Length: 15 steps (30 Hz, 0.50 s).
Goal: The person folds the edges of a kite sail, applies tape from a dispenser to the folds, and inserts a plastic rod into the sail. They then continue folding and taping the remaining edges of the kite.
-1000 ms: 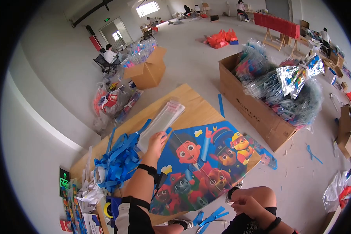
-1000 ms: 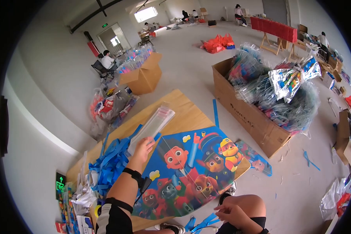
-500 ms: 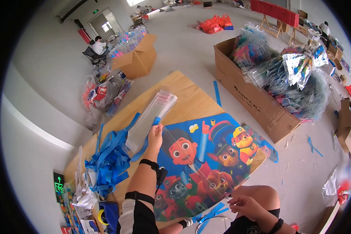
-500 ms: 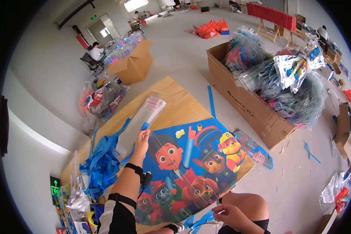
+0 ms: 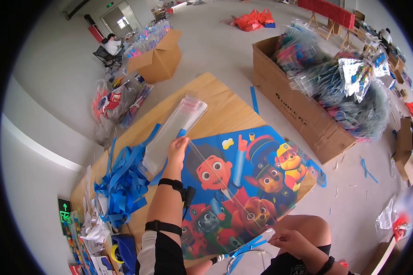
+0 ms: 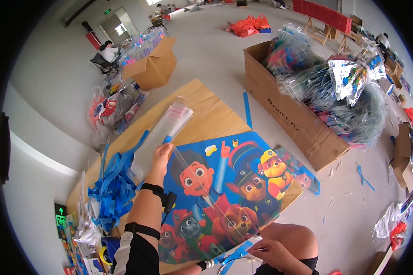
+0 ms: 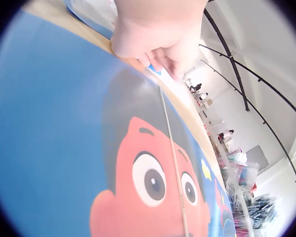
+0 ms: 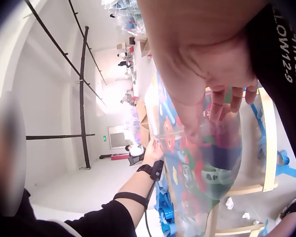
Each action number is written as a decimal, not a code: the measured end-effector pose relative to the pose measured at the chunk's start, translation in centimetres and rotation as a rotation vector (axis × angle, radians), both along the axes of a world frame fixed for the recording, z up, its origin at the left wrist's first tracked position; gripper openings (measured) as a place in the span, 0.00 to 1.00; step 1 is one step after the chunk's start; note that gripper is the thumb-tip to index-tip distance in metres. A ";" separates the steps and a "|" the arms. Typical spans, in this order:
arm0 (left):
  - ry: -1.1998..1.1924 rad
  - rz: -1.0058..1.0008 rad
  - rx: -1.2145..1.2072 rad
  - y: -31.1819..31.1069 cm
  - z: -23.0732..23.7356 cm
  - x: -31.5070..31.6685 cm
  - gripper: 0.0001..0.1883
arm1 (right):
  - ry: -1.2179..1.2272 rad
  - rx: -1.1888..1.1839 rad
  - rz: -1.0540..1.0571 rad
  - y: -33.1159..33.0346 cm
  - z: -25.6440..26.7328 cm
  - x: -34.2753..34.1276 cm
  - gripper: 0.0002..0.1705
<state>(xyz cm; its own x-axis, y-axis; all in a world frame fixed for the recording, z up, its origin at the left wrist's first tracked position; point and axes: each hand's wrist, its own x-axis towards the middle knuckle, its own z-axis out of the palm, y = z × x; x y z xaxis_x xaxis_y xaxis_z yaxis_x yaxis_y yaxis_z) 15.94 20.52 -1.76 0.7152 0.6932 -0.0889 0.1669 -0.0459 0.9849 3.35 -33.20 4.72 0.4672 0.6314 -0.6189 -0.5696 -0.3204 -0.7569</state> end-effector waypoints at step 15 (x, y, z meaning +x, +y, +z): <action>0.125 0.109 0.061 -0.1 0.7 1.3 0.18 | 0.208 0.058 -0.115 0.3 0.1 0.5 0.21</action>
<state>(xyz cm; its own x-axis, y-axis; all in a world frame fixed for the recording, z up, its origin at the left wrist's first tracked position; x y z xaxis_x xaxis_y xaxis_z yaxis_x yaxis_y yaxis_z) 17.28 20.37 -1.06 0.6220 0.7726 -0.1273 0.2947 -0.0804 0.9522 3.87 -32.88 4.84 0.4045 0.6186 -0.6735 -0.7452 -0.2039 -0.6349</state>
